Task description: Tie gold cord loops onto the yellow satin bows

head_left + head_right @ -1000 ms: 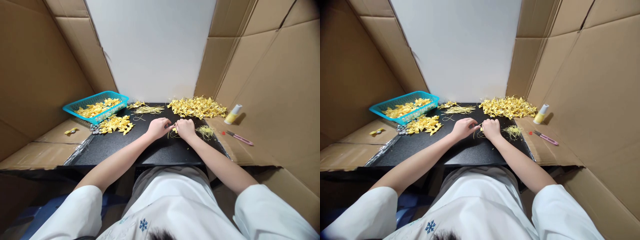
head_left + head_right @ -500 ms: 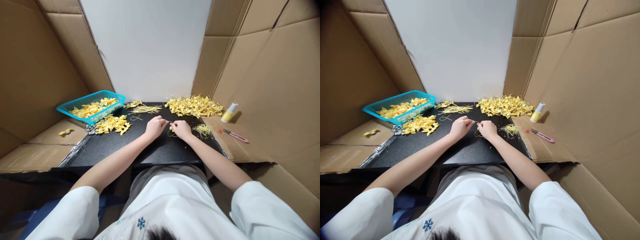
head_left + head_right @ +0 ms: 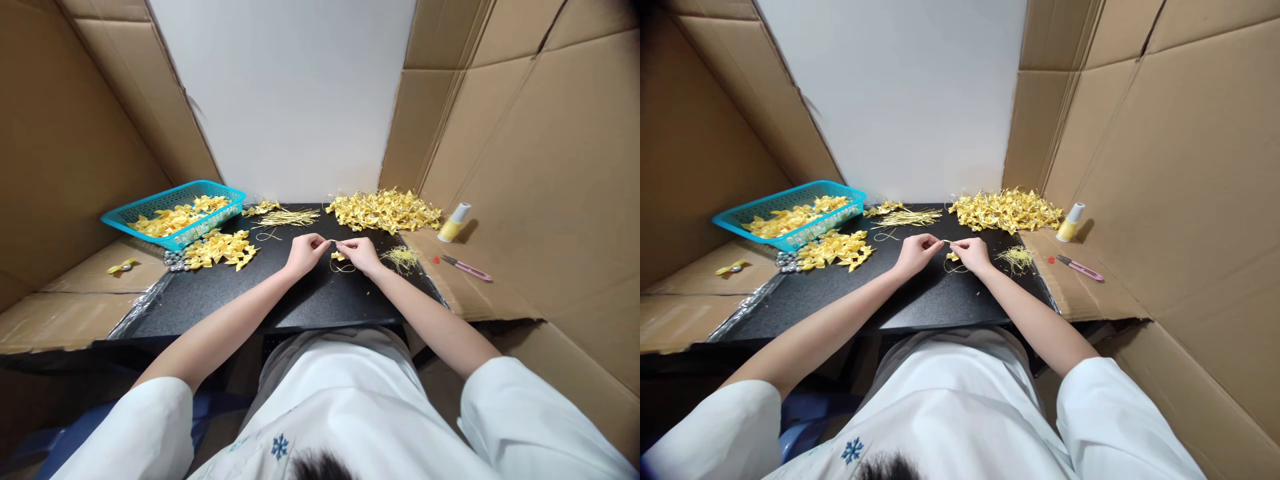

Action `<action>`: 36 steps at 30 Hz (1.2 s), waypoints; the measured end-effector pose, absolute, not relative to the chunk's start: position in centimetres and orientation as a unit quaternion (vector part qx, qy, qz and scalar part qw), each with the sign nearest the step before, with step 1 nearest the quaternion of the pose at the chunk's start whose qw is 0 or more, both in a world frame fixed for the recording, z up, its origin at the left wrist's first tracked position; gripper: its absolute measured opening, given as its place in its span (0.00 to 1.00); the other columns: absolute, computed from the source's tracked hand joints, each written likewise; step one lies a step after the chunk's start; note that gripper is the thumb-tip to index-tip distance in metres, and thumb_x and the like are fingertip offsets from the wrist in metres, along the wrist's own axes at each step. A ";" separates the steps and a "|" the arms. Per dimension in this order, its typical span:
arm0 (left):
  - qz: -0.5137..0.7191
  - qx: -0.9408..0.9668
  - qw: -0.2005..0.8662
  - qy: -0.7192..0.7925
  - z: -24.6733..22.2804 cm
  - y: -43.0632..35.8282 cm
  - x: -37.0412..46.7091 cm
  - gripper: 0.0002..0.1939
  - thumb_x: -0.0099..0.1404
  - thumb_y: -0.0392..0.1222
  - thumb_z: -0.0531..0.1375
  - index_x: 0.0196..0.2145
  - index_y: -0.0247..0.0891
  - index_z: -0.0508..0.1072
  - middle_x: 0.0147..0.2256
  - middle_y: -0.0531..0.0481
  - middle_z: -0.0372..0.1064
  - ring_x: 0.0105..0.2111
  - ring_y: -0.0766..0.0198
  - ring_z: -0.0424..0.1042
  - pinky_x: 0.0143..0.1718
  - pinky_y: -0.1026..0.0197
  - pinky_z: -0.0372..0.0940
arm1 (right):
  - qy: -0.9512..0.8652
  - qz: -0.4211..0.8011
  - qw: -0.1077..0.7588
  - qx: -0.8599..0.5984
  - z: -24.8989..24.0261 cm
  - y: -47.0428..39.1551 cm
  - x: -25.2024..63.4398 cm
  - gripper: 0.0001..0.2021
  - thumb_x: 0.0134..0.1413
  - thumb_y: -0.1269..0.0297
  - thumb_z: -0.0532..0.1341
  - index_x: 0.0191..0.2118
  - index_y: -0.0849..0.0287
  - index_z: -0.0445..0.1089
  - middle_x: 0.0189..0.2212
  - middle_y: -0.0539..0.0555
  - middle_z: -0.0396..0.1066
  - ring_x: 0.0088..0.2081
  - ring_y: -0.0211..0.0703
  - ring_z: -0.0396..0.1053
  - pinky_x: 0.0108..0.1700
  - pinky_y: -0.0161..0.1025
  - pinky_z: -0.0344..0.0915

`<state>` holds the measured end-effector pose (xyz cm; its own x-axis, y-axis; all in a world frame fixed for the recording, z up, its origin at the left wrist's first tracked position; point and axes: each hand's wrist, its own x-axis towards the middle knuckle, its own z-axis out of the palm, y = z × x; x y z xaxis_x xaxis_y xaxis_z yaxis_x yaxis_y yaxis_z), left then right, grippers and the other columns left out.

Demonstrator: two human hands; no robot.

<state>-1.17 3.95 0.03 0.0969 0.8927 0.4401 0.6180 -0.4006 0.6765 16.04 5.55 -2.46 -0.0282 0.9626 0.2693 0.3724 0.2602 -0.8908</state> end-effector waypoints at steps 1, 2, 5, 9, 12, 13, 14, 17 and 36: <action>0.414 0.733 0.149 0.519 0.0 4.1 -1.2 0.11 0.60 0.45 0.61 0.27 0.34 0.77 0.24 0.50 0.71 0.24 0.66 0.66 0.29 0.63 0.60 | -0.643 0.316 0.467 -0.518 -2.7 5.8 16.0 0.09 0.48 0.62 0.66 0.33 0.60 0.81 0.26 0.54 0.79 0.31 0.45 0.76 0.37 0.38 0.69; 0.405 0.746 0.131 0.513 0.0 4.2 -1.4 0.10 0.60 0.44 0.62 0.27 0.35 0.77 0.24 0.50 0.70 0.25 0.65 0.66 0.30 0.63 0.60 | -0.644 0.316 0.467 -0.516 -2.9 6.0 16.0 0.09 0.48 0.62 0.67 0.33 0.60 0.81 0.26 0.54 0.79 0.32 0.46 0.77 0.38 0.38 0.70; 0.369 0.779 0.073 0.502 0.1 4.5 -1.9 0.09 0.60 0.43 0.61 0.28 0.36 0.78 0.28 0.49 0.69 0.29 0.64 0.67 0.33 0.62 0.61 | -0.656 0.314 0.462 -0.508 -3.2 6.7 15.9 0.08 0.48 0.63 0.67 0.34 0.60 0.81 0.29 0.55 0.80 0.34 0.47 0.77 0.40 0.39 0.71; 0.308 0.799 0.052 0.514 0.1 5.0 -2.7 0.07 0.59 0.41 0.60 0.29 0.37 0.78 0.30 0.48 0.70 0.30 0.62 0.68 0.33 0.62 0.61 | -0.689 0.297 0.457 -0.478 -3.1 7.3 16.0 0.06 0.49 0.66 0.66 0.34 0.57 0.81 0.34 0.55 0.80 0.36 0.44 0.77 0.41 0.38 0.72; 0.279 0.801 0.063 0.526 0.2 5.2 -3.3 0.06 0.57 0.38 0.60 0.28 0.37 0.78 0.29 0.48 0.72 0.29 0.62 0.69 0.32 0.62 0.61 | -0.684 0.290 0.468 -0.478 -2.7 7.4 16.2 0.06 0.49 0.68 0.66 0.34 0.58 0.81 0.35 0.56 0.80 0.36 0.44 0.77 0.42 0.38 0.72; 0.274 0.799 0.074 0.529 0.2 5.3 -3.4 0.06 0.57 0.37 0.60 0.28 0.37 0.78 0.28 0.48 0.73 0.28 0.62 0.69 0.32 0.62 0.61 | -0.676 0.294 0.475 -0.481 -2.6 7.3 16.3 0.06 0.49 0.68 0.66 0.34 0.59 0.81 0.35 0.56 0.80 0.36 0.44 0.78 0.43 0.39 0.72; 0.272 0.796 0.087 0.533 0.3 5.3 -3.5 0.06 0.56 0.36 0.60 0.28 0.36 0.78 0.27 0.48 0.74 0.28 0.63 0.69 0.32 0.63 0.61 | -0.666 0.300 0.481 -0.485 -2.5 7.2 16.3 0.07 0.49 0.69 0.66 0.35 0.60 0.81 0.35 0.57 0.80 0.37 0.45 0.78 0.43 0.39 0.72; 0.275 0.787 0.116 0.540 0.5 5.2 -3.6 0.07 0.59 0.39 0.61 0.28 0.36 0.79 0.26 0.48 0.75 0.27 0.63 0.70 0.32 0.63 0.62 | -0.645 0.319 0.489 -0.494 -2.1 6.7 16.1 0.08 0.48 0.70 0.66 0.36 0.61 0.80 0.34 0.58 0.80 0.36 0.45 0.78 0.43 0.39 0.73; 0.326 0.797 -0.002 0.508 2.6 2.8 -2.3 0.14 0.58 0.50 0.62 0.34 0.37 0.78 0.24 0.49 0.71 0.27 0.61 0.68 0.29 0.62 0.57 | -0.681 0.126 0.456 -0.559 -0.6 5.2 16.5 0.08 0.46 0.72 0.63 0.29 0.60 0.80 0.27 0.55 0.79 0.31 0.45 0.76 0.40 0.38 0.70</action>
<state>-2.35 2.77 2.62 0.2712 0.8088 0.5218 0.8118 -0.4835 0.3275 16.49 5.23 -0.63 0.0408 0.8762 0.4803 0.6472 0.3431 -0.6808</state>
